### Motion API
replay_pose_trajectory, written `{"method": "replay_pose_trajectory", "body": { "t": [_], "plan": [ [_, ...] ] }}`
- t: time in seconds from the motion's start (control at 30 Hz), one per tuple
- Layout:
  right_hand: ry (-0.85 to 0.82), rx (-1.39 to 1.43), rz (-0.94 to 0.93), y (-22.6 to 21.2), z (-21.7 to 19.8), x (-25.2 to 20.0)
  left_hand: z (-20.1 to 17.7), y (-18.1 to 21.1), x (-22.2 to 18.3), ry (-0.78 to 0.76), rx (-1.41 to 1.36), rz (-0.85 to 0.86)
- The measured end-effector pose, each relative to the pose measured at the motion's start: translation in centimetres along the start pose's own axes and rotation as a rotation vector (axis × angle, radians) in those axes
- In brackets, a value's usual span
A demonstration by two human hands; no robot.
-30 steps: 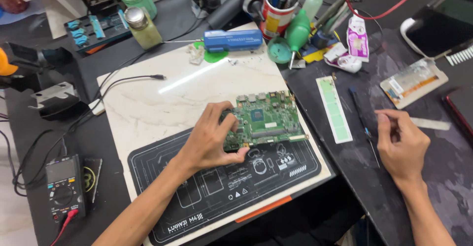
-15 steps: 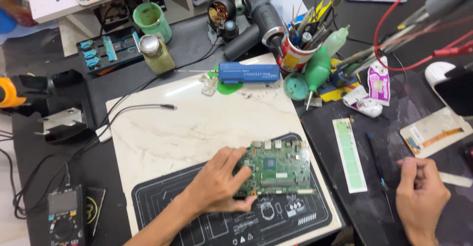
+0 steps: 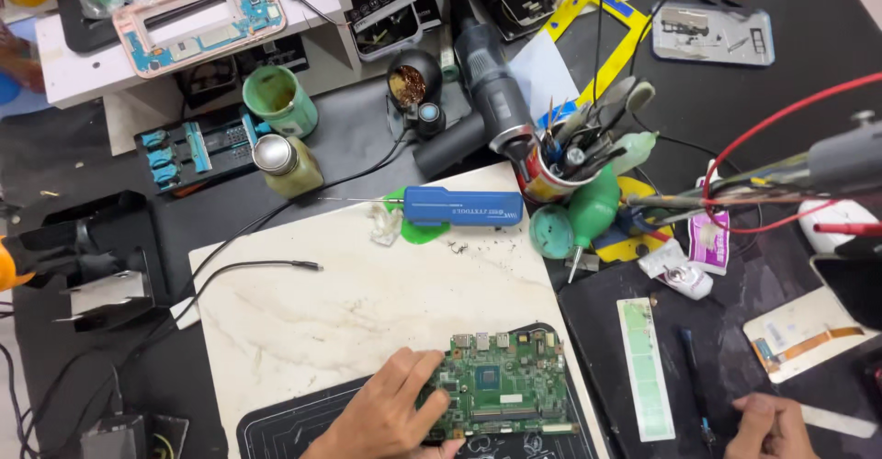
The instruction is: The person manipulates a laptop screen assembly and then applies heat to a motherboard using a heat gun and tweezers.
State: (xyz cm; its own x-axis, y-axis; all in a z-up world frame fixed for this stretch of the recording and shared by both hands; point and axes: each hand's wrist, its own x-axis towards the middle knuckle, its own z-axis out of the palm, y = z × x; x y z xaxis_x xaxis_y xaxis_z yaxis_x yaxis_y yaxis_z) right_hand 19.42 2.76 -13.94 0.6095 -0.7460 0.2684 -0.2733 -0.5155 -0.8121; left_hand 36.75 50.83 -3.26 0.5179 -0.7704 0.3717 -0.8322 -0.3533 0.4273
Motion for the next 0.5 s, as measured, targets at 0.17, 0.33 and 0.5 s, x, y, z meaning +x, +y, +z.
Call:
{"method": "replay_pose_trajectory", "body": {
  "t": [0.17,0.33,0.5],
  "plan": [
    [-0.036,-0.042,-0.116,3.1,0.1,0.1,-0.4,0.6,0.3,-0.018,0.021,-0.016],
    [-0.092,-0.118,-0.156,-1.0,-1.1,0.0,-0.3,0.4,0.0,-0.005,0.071,0.0],
    [-0.102,-0.044,-0.103,-7.3,-0.4,0.4,-0.1,0.5,0.8,0.029,0.092,-0.029]
  ]
}}
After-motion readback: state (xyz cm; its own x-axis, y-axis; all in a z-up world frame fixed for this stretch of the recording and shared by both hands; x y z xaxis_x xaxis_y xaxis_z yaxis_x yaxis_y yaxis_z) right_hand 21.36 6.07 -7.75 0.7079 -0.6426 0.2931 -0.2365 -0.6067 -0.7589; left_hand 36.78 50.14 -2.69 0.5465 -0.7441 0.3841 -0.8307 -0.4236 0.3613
